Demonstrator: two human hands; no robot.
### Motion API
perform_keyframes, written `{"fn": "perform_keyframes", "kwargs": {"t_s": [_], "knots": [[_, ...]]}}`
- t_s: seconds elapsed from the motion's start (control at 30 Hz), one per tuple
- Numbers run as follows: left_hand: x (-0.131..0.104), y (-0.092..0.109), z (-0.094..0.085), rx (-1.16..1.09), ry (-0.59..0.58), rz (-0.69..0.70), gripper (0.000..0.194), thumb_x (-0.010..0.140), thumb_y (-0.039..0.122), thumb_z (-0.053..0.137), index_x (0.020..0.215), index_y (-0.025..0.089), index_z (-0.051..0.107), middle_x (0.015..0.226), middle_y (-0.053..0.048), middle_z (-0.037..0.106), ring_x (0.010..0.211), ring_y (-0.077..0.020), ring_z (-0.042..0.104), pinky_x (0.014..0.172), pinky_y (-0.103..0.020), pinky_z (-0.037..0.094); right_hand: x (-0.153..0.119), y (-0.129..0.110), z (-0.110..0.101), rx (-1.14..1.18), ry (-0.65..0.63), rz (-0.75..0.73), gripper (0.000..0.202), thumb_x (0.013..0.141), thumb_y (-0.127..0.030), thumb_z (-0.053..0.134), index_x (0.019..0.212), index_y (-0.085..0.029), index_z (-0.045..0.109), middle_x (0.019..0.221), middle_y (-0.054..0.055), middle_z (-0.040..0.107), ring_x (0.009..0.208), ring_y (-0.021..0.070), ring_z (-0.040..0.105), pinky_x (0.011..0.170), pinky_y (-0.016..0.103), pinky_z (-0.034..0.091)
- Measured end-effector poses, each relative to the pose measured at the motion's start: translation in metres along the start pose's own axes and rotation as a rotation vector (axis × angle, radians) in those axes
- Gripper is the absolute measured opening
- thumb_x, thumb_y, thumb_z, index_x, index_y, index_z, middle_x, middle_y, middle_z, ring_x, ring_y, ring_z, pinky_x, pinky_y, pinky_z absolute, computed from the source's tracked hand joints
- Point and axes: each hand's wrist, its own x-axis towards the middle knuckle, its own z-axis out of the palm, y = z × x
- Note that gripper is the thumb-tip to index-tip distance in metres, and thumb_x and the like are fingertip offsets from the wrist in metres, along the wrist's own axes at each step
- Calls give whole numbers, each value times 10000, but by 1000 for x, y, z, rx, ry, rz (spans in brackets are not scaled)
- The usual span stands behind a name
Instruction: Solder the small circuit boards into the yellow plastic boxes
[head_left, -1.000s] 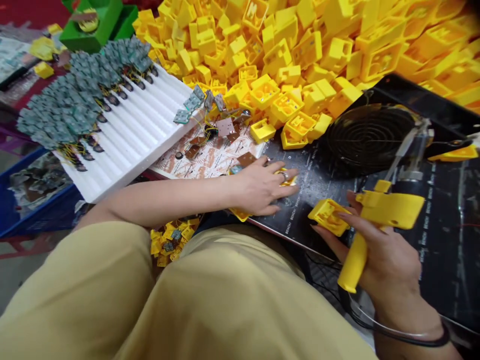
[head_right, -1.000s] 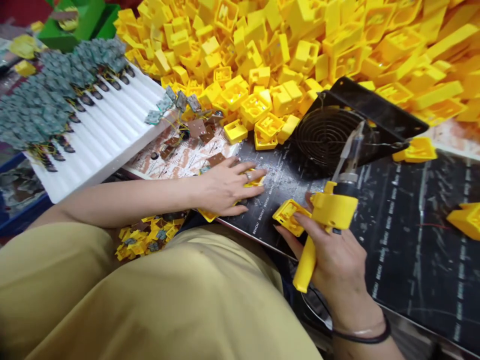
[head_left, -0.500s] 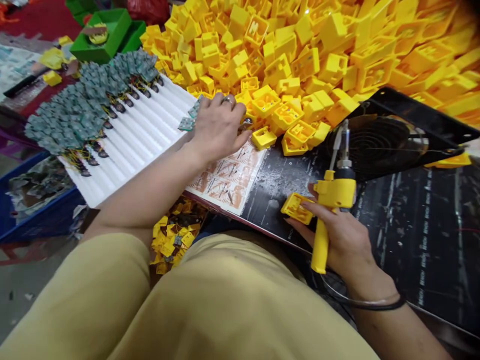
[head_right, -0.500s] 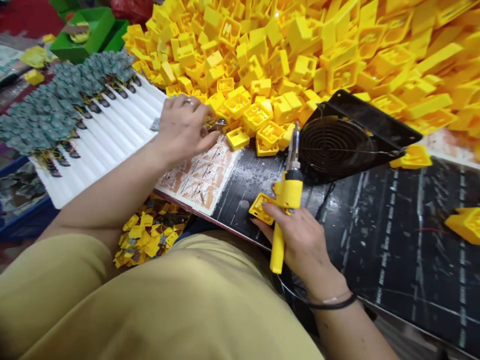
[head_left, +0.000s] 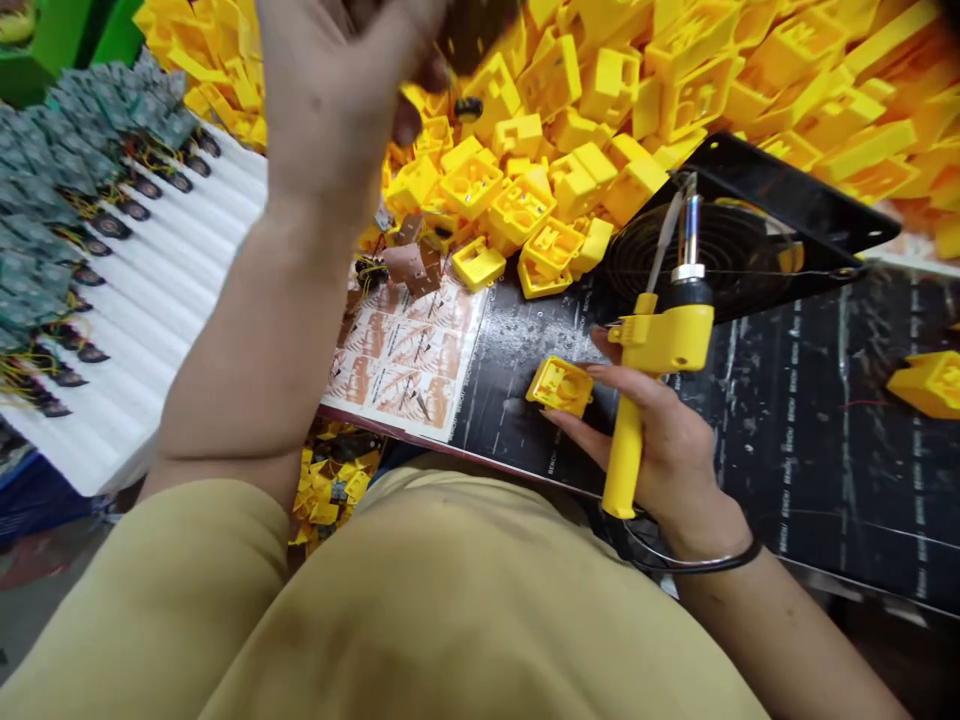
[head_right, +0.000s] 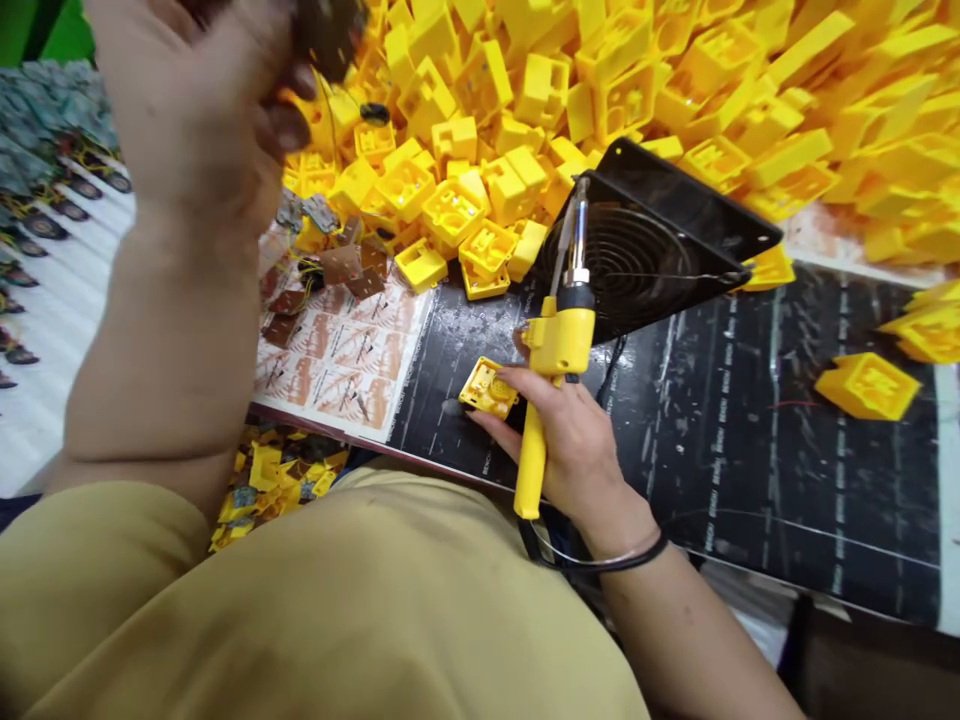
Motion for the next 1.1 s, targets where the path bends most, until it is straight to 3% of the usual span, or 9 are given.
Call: {"fn": "perform_keyframes", "kwargs": {"t_s": [0.03, 0.1, 0.23, 0.3, 0.4, 0.53, 0.77, 0.97, 1.1], "knots": [[-15, 5, 4, -97, -39, -34, 75, 876, 215, 622, 893, 143, 638, 727, 22, 674, 615, -65, 654, 455, -125, 416, 0, 0, 0, 7, -4, -10, 602, 765, -248, 800, 1275, -207, 483, 1016, 71, 669, 967, 235, 673, 804, 345, 579], [-53, 19, 4, -149, -218, -149, 90, 891, 148, 582, 905, 155, 671, 813, 1, 723, 729, -85, 680, 652, -206, 547, 0, 1, 1, 30, -40, -33, 589, 776, -243, 788, 1278, -207, 482, 1014, 67, 671, 975, 233, 673, 814, 352, 584], [-130, 39, -19, 176, -693, -116, 169, 880, 153, 541, 927, 188, 699, 989, -30, 763, 940, -137, 698, 857, -304, 535, -5, 3, 1, 63, -116, -61, 519, 800, -236, 763, 1248, -205, 502, 1104, 72, 673, 1030, 227, 663, 836, 347, 586], [-151, 43, -32, 294, -831, -97, 241, 877, 135, 499, 950, 220, 712, 1080, -18, 756, 1063, -167, 678, 941, -355, 493, -6, 4, 1, 78, -134, -62, 516, 801, -239, 762, 1245, -199, 504, 1124, 79, 670, 1026, 226, 664, 828, 344, 587], [-153, 49, -42, 400, -756, -155, 268, 865, 150, 489, 1000, 214, 711, 1099, -32, 748, 1065, -184, 670, 939, -358, 481, -6, 6, 1, 106, -150, -59, 541, 797, -249, 768, 1261, -206, 494, 1136, 88, 662, 1071, 247, 651, 872, 381, 576], [-133, 53, -32, 615, -647, -267, 263, 905, 319, 503, 945, 160, 709, 932, -67, 733, 887, -199, 675, 835, -348, 489, -6, 8, 0, 115, -171, -42, 561, 801, -295, 768, 1279, -236, 479, 1040, 67, 668, 1109, 283, 631, 955, 476, 530], [-124, 53, 12, 982, -915, -194, 387, 865, 465, 528, 914, 122, 700, 913, -148, 692, 987, -340, 613, 831, -478, 432, -8, 2, -1, 108, -186, -26, 539, 827, -266, 740, 1287, -233, 463, 983, 58, 647, 1103, 281, 624, 981, 494, 514], [-132, 51, 12, 815, -940, -328, 209, 893, 294, 525, 898, 169, 693, 986, -99, 671, 1019, -294, 578, 854, -440, 407, -11, 0, 2, 126, -149, -27, 536, 835, -188, 717, 1306, -221, 463, 956, 47, 650, 1081, 251, 636, 955, 436, 541], [-133, 48, 5, 744, -943, -271, 191, 890, 260, 533, 852, 164, 694, 995, -101, 681, 1051, -300, 551, 899, -467, 391, -8, -4, 10, 122, -161, -40, 502, 852, -194, 699, 1298, -213, 468, 1027, 66, 669, 1071, 244, 645, 941, 420, 554]]}}
